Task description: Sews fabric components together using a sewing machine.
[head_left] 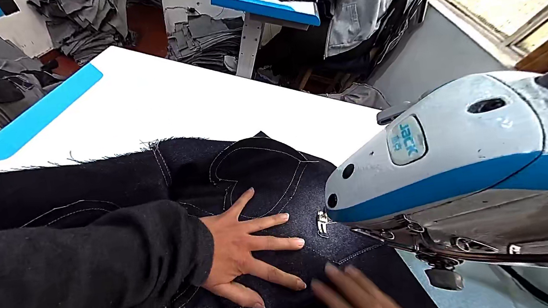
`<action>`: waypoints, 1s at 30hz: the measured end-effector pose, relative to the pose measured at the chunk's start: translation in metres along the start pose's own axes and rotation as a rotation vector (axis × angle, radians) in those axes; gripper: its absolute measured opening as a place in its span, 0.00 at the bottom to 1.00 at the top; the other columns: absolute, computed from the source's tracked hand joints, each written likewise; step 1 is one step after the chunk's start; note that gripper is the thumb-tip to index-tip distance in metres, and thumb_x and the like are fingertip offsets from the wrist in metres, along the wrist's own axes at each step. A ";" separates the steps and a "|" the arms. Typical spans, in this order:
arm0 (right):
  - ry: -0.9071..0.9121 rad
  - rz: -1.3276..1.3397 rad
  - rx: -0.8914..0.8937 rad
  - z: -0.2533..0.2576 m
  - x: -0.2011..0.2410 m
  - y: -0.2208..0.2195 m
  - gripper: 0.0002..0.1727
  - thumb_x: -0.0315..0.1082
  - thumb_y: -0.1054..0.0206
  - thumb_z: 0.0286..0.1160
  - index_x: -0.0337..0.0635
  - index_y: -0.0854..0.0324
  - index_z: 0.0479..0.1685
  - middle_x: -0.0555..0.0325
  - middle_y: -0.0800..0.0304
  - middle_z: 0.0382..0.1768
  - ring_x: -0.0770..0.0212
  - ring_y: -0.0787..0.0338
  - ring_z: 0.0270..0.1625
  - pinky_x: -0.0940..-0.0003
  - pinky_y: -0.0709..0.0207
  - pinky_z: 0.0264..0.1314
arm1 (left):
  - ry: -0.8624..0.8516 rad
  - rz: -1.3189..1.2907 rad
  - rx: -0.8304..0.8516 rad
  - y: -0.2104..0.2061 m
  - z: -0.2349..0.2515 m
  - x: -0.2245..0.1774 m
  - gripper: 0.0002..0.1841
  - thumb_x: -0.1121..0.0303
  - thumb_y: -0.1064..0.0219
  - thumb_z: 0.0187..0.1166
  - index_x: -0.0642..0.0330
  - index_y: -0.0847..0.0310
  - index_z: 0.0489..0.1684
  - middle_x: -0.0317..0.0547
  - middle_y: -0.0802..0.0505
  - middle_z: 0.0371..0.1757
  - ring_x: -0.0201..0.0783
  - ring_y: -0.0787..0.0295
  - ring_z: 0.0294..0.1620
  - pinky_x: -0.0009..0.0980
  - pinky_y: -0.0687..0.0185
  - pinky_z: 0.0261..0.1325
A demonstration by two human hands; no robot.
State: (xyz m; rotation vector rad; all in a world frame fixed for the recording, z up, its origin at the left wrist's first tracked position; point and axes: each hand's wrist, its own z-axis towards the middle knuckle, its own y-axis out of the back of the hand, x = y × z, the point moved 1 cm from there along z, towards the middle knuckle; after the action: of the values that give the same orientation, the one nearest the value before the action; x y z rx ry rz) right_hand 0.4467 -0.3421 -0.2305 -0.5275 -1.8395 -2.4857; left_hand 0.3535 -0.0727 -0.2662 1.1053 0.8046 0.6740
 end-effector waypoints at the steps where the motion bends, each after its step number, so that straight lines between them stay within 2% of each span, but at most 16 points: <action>1: -0.007 -0.061 -0.012 0.008 -0.007 -0.002 0.46 0.71 0.56 0.83 0.36 0.18 0.70 0.37 0.16 0.73 0.38 0.19 0.78 0.41 0.29 0.77 | 0.004 0.004 0.006 0.000 0.000 0.000 0.32 0.29 0.53 0.77 0.19 0.25 0.80 0.36 0.33 0.92 0.60 0.58 0.96 0.89 0.83 0.77; 3: 0.000 -0.159 -0.062 0.016 -0.021 -0.015 0.42 0.65 0.50 0.85 0.33 0.19 0.73 0.39 0.15 0.73 0.41 0.16 0.76 0.46 0.27 0.79 | 0.020 0.024 0.040 0.005 0.002 0.002 0.32 0.30 0.50 0.77 0.19 0.27 0.82 0.34 0.34 0.93 0.60 0.58 0.96 0.88 0.80 0.77; 4: 0.014 -0.191 -0.096 0.018 -0.027 -0.021 0.41 0.64 0.50 0.86 0.33 0.20 0.74 0.39 0.15 0.72 0.42 0.16 0.76 0.48 0.27 0.80 | 0.031 0.027 0.045 0.008 0.004 0.006 0.32 0.30 0.48 0.77 0.19 0.28 0.83 0.34 0.34 0.93 0.60 0.58 0.96 0.88 0.79 0.78; 7: 0.063 -0.200 -0.163 0.027 -0.039 -0.027 0.39 0.60 0.52 0.88 0.31 0.20 0.73 0.37 0.15 0.72 0.41 0.15 0.75 0.47 0.26 0.78 | 0.053 0.034 0.015 0.011 0.008 0.017 0.31 0.33 0.46 0.77 0.19 0.27 0.82 0.35 0.32 0.92 0.61 0.54 0.95 0.87 0.75 0.79; 10: 0.094 -0.098 -0.118 0.022 -0.030 -0.017 0.33 0.56 0.46 0.88 0.33 0.17 0.69 0.37 0.14 0.71 0.40 0.15 0.75 0.46 0.25 0.79 | 0.043 0.055 0.013 0.012 0.010 0.026 0.31 0.32 0.49 0.78 0.19 0.27 0.82 0.36 0.33 0.92 0.63 0.55 0.95 0.88 0.75 0.78; 13: 0.076 -0.099 -0.045 0.005 -0.014 -0.023 0.40 0.60 0.47 0.86 0.29 0.22 0.75 0.34 0.20 0.76 0.38 0.20 0.79 0.44 0.31 0.83 | 0.051 0.048 0.038 0.014 0.009 0.025 0.30 0.33 0.48 0.78 0.19 0.28 0.82 0.35 0.33 0.92 0.62 0.56 0.96 0.87 0.76 0.79; 15: 0.055 -0.122 -0.067 0.005 -0.011 -0.029 0.40 0.60 0.47 0.86 0.29 0.24 0.77 0.35 0.21 0.78 0.39 0.21 0.81 0.45 0.33 0.84 | 0.052 0.038 0.046 0.016 0.009 0.028 0.30 0.34 0.47 0.78 0.20 0.28 0.83 0.35 0.34 0.93 0.62 0.56 0.96 0.87 0.77 0.79; 18: 0.069 -0.132 -0.131 0.019 -0.013 -0.035 0.38 0.59 0.48 0.87 0.31 0.22 0.75 0.38 0.18 0.76 0.41 0.20 0.80 0.45 0.31 0.82 | 0.061 0.075 0.096 0.024 0.007 0.039 0.31 0.33 0.49 0.80 0.18 0.32 0.85 0.35 0.37 0.94 0.62 0.57 0.96 0.87 0.75 0.78; 22: 0.072 -0.127 -0.156 0.023 -0.014 -0.038 0.38 0.59 0.47 0.86 0.31 0.20 0.74 0.39 0.17 0.75 0.42 0.18 0.79 0.46 0.29 0.82 | 0.071 0.063 0.065 0.026 0.003 0.041 0.31 0.33 0.49 0.79 0.21 0.28 0.83 0.37 0.33 0.92 0.63 0.54 0.95 0.87 0.76 0.79; 25: 0.051 -0.115 -0.146 0.017 -0.013 -0.036 0.39 0.59 0.45 0.85 0.30 0.21 0.75 0.37 0.18 0.75 0.41 0.19 0.79 0.46 0.30 0.82 | 0.039 0.079 0.101 0.025 0.007 0.044 0.31 0.31 0.52 0.80 0.16 0.33 0.85 0.35 0.38 0.94 0.63 0.57 0.96 0.88 0.75 0.78; 30: 0.011 -0.124 -0.140 0.017 -0.009 -0.036 0.39 0.58 0.46 0.86 0.28 0.23 0.75 0.37 0.19 0.76 0.39 0.19 0.79 0.45 0.31 0.82 | 0.010 0.036 0.084 0.025 0.014 0.049 0.30 0.34 0.47 0.79 0.19 0.29 0.83 0.36 0.34 0.93 0.62 0.55 0.95 0.86 0.78 0.79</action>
State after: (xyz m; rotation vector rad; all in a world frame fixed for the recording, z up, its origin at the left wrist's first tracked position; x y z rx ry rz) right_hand 0.4525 -0.3162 -0.2622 -0.4138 -1.7556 -2.7063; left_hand 0.3901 -0.0319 -0.2499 1.1959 0.8295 0.6819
